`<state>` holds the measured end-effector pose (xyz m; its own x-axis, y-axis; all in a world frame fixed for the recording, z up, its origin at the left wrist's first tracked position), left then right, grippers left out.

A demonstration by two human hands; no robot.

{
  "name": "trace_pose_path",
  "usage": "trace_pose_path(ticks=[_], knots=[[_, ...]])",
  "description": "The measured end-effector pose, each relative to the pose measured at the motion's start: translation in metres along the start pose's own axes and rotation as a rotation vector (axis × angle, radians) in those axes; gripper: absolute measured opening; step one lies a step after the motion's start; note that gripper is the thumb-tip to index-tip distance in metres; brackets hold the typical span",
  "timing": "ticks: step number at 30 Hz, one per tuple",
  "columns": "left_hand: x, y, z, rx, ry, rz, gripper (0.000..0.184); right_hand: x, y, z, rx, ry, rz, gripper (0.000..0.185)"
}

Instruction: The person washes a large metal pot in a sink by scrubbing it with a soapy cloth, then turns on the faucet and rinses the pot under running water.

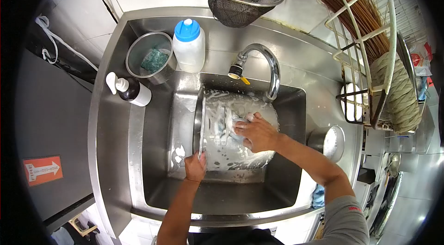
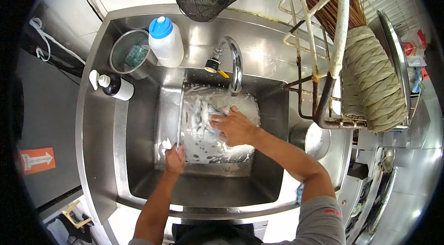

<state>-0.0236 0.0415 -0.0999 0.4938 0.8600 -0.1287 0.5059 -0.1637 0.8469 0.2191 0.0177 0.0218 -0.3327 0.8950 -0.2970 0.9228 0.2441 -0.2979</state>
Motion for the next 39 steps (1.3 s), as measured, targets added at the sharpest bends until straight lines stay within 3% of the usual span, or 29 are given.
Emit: trace_pose_path(ticks=[1,3,4,5,9,11,12,13,16,20,22,23,25,27,29,31,35,37,39], knots=[[-0.004,-0.015,0.007,-0.14,0.02,-0.036,0.014,0.0,0.0,0.003,-0.004,-0.024,-0.053,0.045],[-0.012,-0.045,0.02,-0.427,0.082,-0.099,0.013,0.006,0.013,-0.001,0.023,0.049,0.043,0.045],[-0.003,-0.003,0.002,-0.086,0.089,0.035,0.013,0.009,0.007,-0.003,-0.03,-0.006,0.179,0.046],[0.002,0.027,-0.004,0.255,0.098,0.163,0.013,0.003,-0.002,-0.003,-0.038,-0.007,0.17,0.046],[-0.007,0.024,-0.008,0.187,0.082,0.216,0.011,-0.004,-0.008,0.005,-0.086,-0.077,-0.006,0.053],[-0.01,0.028,-0.007,0.166,0.082,0.23,0.011,0.008,0.014,-0.012,-0.286,-0.001,0.141,0.053],[-0.01,0.03,-0.008,0.154,0.095,0.24,0.011,0.011,0.028,-0.012,-0.071,-0.043,0.364,0.05],[-0.007,0.034,-0.012,0.158,0.108,0.243,0.011,0.011,0.019,-0.014,-0.078,-0.035,0.355,0.05],[-0.017,0.051,-0.021,0.185,0.212,0.361,0.013,-0.002,-0.019,-0.002,-0.12,0.023,0.014,0.046],[-0.019,0.047,-0.013,0.187,0.171,0.314,0.013,0.009,-0.003,-0.018,-0.18,0.137,0.241,0.046],[-0.014,0.026,-0.002,0.069,0.097,0.224,0.012,0.004,-0.023,-0.011,-0.141,0.052,0.134,0.045],[-0.018,0.014,0.003,0.07,0.087,0.229,0.012,-0.003,-0.033,-0.002,-0.087,-0.044,0.041,0.045],[-0.026,0.014,0.002,0.057,0.126,0.292,0.013,-0.004,-0.024,-0.001,-0.045,-0.022,0.034,0.046],[-0.025,0.011,0.005,0.102,0.109,0.268,0.012,0.008,-0.002,-0.014,-0.058,0.194,0.197,0.04],[-0.023,0.012,0.003,0.156,0.095,0.255,0.012,0.006,-0.004,-0.017,-0.043,0.213,0.289,0.04],[-0.028,0.024,-0.006,0.087,0.101,0.308,0.011,0.0,-0.027,0.002,-0.001,0.087,0.089,0.039],[-0.024,0.038,-0.008,0.164,0.137,0.322,0.01,0.006,-0.009,0.006,0.062,0.169,0.027,0.038],[-0.006,0.029,-0.009,0.044,0.07,0.257,0.009,0.012,0.008,-0.007,0.163,0.362,0.341,0.04],[-0.003,0.031,-0.012,0.033,0.041,0.214,0.009,-0.012,-0.012,0.012,0.124,0.482,0.462,0.051]])
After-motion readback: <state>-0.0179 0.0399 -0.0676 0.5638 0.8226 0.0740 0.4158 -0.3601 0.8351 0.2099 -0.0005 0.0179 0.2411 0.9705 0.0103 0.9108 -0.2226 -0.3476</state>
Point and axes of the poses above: each hand's wrist, its own x-axis towards the middle knuckle, its own z-axis out of the palm, y = z × x, the point moved 7 cm from there along x, towards the middle knuckle, and after that the axes turned 6 degrees about -y, right-handed, at the moved point
